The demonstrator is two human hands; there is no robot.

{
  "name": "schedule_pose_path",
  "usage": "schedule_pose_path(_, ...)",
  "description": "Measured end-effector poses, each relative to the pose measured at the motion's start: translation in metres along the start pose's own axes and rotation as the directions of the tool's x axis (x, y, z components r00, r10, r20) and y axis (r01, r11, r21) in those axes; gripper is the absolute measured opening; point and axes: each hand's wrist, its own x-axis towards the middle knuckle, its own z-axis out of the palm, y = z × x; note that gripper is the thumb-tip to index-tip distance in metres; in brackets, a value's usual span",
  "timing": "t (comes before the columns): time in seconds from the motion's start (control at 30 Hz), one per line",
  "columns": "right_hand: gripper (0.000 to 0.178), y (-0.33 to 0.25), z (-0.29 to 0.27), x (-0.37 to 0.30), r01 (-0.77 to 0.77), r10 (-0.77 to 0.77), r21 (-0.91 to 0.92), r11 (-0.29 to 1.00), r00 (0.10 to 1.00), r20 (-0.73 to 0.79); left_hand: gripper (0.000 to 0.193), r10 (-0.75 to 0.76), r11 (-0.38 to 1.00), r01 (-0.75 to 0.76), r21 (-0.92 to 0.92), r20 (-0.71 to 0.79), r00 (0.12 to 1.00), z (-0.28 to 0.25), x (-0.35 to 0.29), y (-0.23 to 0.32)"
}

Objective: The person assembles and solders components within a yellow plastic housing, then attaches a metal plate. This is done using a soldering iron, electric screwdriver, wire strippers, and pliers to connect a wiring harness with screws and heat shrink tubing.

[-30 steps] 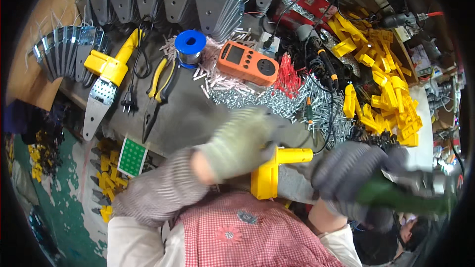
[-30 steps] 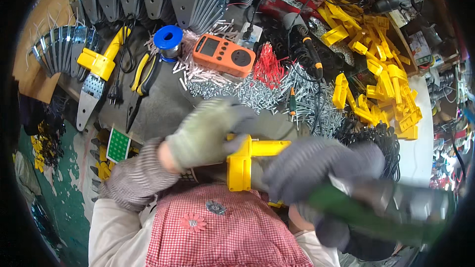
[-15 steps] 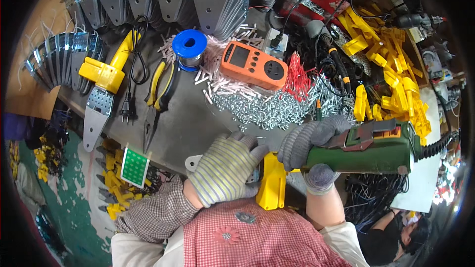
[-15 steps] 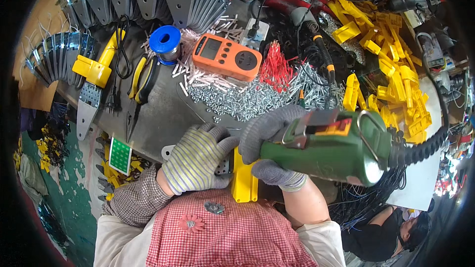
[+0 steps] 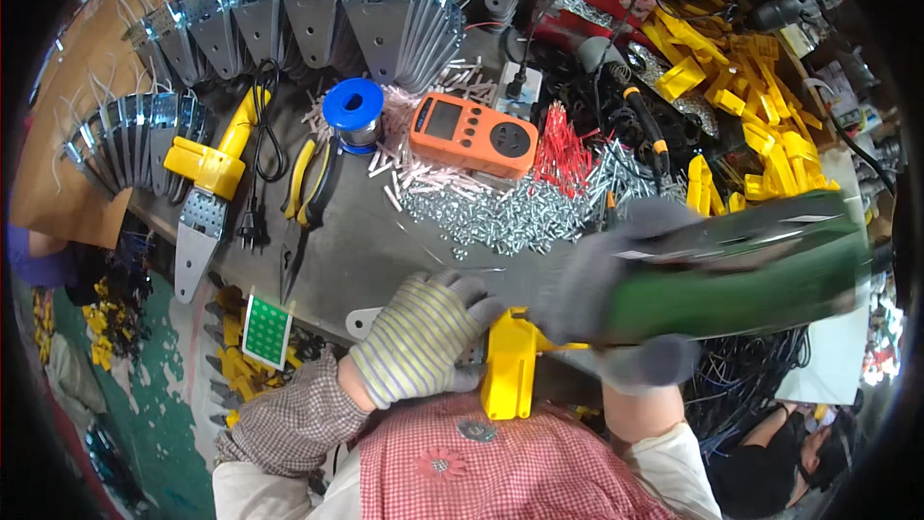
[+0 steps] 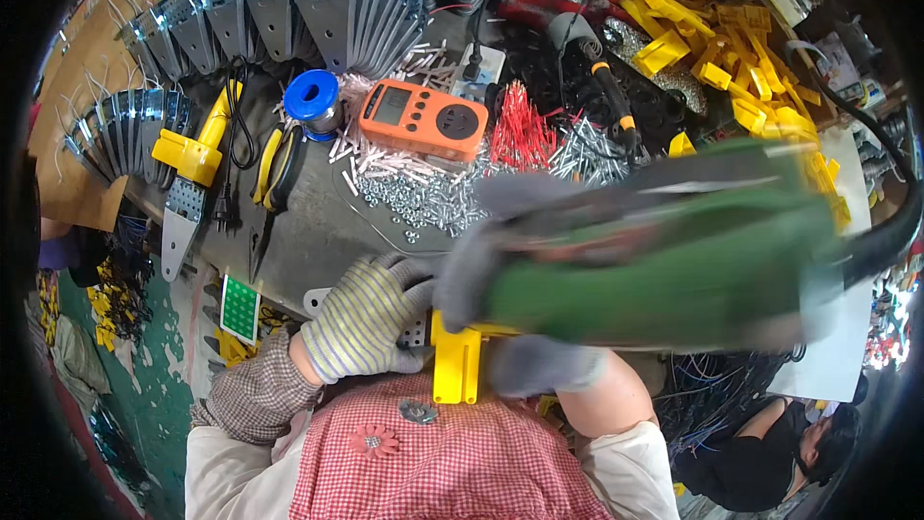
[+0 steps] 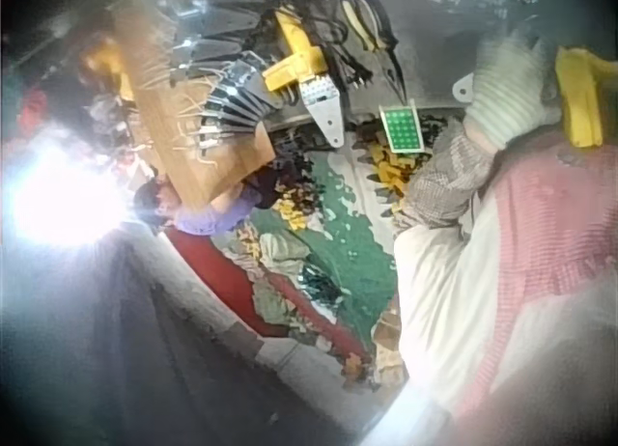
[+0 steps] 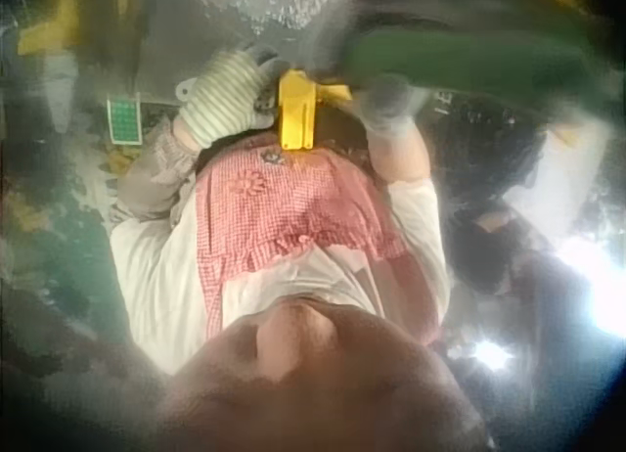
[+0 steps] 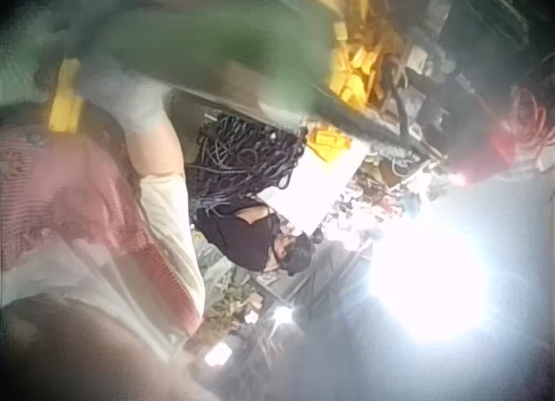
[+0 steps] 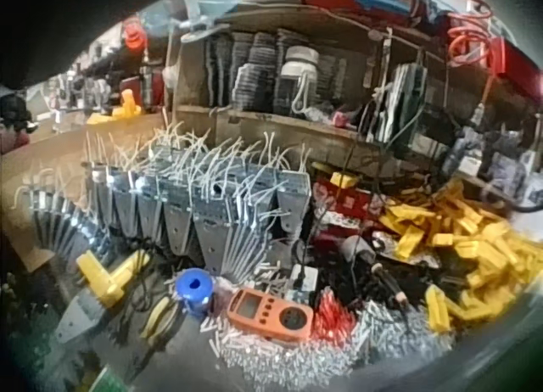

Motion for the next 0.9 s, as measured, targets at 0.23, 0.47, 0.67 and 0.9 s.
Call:
schedule_pose_path(0.23,0.058,-0.017,-0.091,-0.040,0.328,-0.075,0.422,0.845,0.855,-0.514,0.031,-0.058,0.984,0.121,0.134,-0.402,0.914,-0.014,0.011,-0.027)
schedule_pose_path(0.47,0.046,0.015,-0.129,-0.088,0.446,0.111,0.558,0.700,0.704,-0.702,0.008,0.106,0.650,-0.124,0.749,0.073,0.992,-0.012,0.051,-0.036)
schedule_pose_path(0.67,0.048,0.027,-0.130,-0.087,0.425,0.109,0.528,0.736,0.694,-0.711,0.007,0.122,0.690,-0.115,0.714,0.042,0.992,-0.010,0.065,-0.035)
schedule_pose_path(0.9,0.043,0.035,-0.117,-0.079,0.384,0.128,0.539,0.749,0.715,-0.688,0.017,-0.139,0.986,0.158,0.046,-0.281,0.950,-0.001,-0.010,-0.005)
